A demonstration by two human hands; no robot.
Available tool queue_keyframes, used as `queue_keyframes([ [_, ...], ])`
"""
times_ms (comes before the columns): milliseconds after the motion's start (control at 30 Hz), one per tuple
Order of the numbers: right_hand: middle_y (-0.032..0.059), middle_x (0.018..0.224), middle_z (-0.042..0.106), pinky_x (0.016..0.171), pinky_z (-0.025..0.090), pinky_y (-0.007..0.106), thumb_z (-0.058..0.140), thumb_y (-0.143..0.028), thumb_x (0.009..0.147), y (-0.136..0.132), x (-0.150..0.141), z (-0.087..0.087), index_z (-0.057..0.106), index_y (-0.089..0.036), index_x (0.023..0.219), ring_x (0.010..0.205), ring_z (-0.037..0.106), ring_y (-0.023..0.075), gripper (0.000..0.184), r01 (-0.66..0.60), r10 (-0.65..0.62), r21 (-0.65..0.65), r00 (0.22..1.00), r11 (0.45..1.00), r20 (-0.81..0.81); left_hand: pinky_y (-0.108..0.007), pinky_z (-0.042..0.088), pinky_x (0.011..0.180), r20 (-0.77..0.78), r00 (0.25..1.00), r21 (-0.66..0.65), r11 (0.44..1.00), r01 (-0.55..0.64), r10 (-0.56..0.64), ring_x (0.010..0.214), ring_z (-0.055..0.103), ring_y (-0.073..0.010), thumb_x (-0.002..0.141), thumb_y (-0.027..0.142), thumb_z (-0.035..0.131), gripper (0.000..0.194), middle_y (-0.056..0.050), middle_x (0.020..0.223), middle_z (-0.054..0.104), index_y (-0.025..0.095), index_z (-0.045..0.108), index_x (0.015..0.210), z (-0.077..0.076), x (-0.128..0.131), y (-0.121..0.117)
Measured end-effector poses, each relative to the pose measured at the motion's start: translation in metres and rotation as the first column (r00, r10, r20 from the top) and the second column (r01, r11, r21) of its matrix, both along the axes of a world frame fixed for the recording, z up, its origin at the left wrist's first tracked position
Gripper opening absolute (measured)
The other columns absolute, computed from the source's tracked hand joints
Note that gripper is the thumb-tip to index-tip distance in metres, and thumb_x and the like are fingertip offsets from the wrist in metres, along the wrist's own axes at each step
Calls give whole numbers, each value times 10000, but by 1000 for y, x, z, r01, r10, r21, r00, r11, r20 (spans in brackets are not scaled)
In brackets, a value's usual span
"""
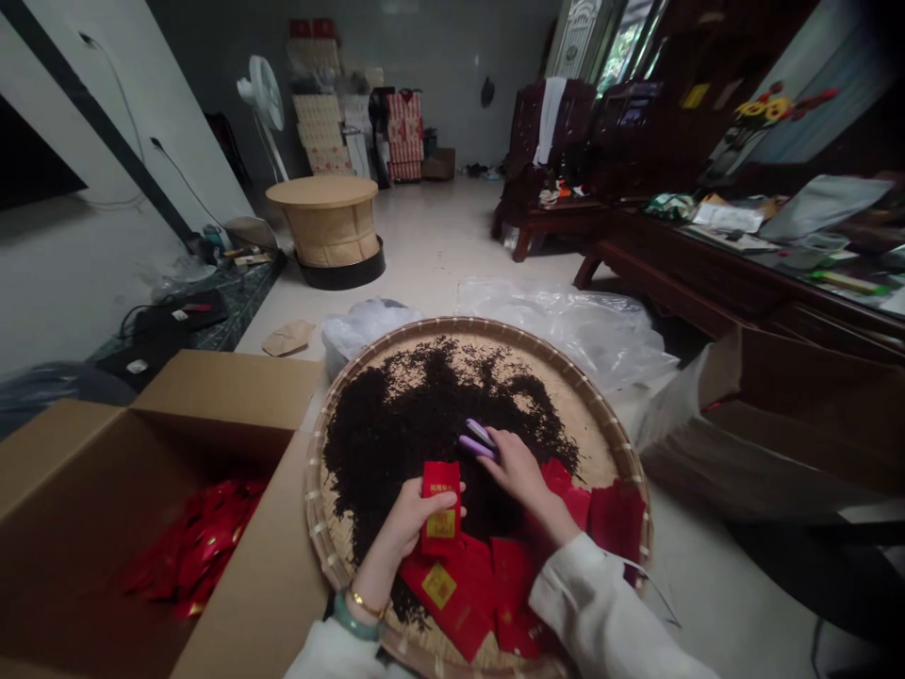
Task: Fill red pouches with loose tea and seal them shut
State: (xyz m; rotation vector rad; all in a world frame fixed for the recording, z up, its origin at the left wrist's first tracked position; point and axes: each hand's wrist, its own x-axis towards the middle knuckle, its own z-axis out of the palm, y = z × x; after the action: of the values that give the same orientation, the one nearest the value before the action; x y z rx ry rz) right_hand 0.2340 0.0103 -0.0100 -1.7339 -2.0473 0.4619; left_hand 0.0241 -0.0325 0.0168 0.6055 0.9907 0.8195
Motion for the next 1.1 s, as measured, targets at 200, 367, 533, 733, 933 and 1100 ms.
queue_keyframes([
  [200,102,1134,661,859,466,370,708,-456,712,-1,2,45,622,-155,1183,995,610,275,566,-302,173,-232,875,924,-452,-288,535,560,-24,995,6,996,94,-94,605,695,-216,480,317,871,466,-103,770,737,84,696,844,5,-2,4],
  [367,79,999,699,761,466,316,726,-488,689,-4,-11,77,670,-162,1129,880,622,246,551,-461,323,-285,849,840,-419,-284,517,568,-13,989,23,989,148,-148,562,678,-204,466,291,873,431,-55,633,706,85,699,802,7,1,5],
  [533,77,925,704,667,440,271,717,-473,706,-5,-14,82,695,-162,1087,776,617,213,492,-432,345,-282,886,856,-309,-284,507,593,-47,987,72,985,154,-151,593,681,-208,510,285,851,409,-68,661,718,80,710,835,7,-1,4],
  [733,34,835,699,621,391,242,697,-416,743,-9,-26,77,733,-191,995,729,596,184,340,-415,319,-264,885,871,-338,-305,524,592,-50,989,64,987,145,-142,580,681,-213,500,253,850,373,-54,650,706,96,690,797,7,3,2],
  [933,-2,699,632,599,346,233,650,-346,791,-10,-33,80,755,-187,851,680,544,155,200,-407,309,-276,889,870,-337,-282,515,552,-86,981,67,982,177,-171,566,680,-210,537,298,839,349,-57,621,696,95,672,767,6,3,2],
  [1100,-4,709,622,603,342,229,618,-326,817,-10,-31,80,753,-196,880,672,537,141,197,-402,302,-242,881,883,-363,-279,521,566,-28,977,86,973,213,-211,586,678,-201,529,305,859,419,-87,699,716,85,674,835,4,-3,1],
])
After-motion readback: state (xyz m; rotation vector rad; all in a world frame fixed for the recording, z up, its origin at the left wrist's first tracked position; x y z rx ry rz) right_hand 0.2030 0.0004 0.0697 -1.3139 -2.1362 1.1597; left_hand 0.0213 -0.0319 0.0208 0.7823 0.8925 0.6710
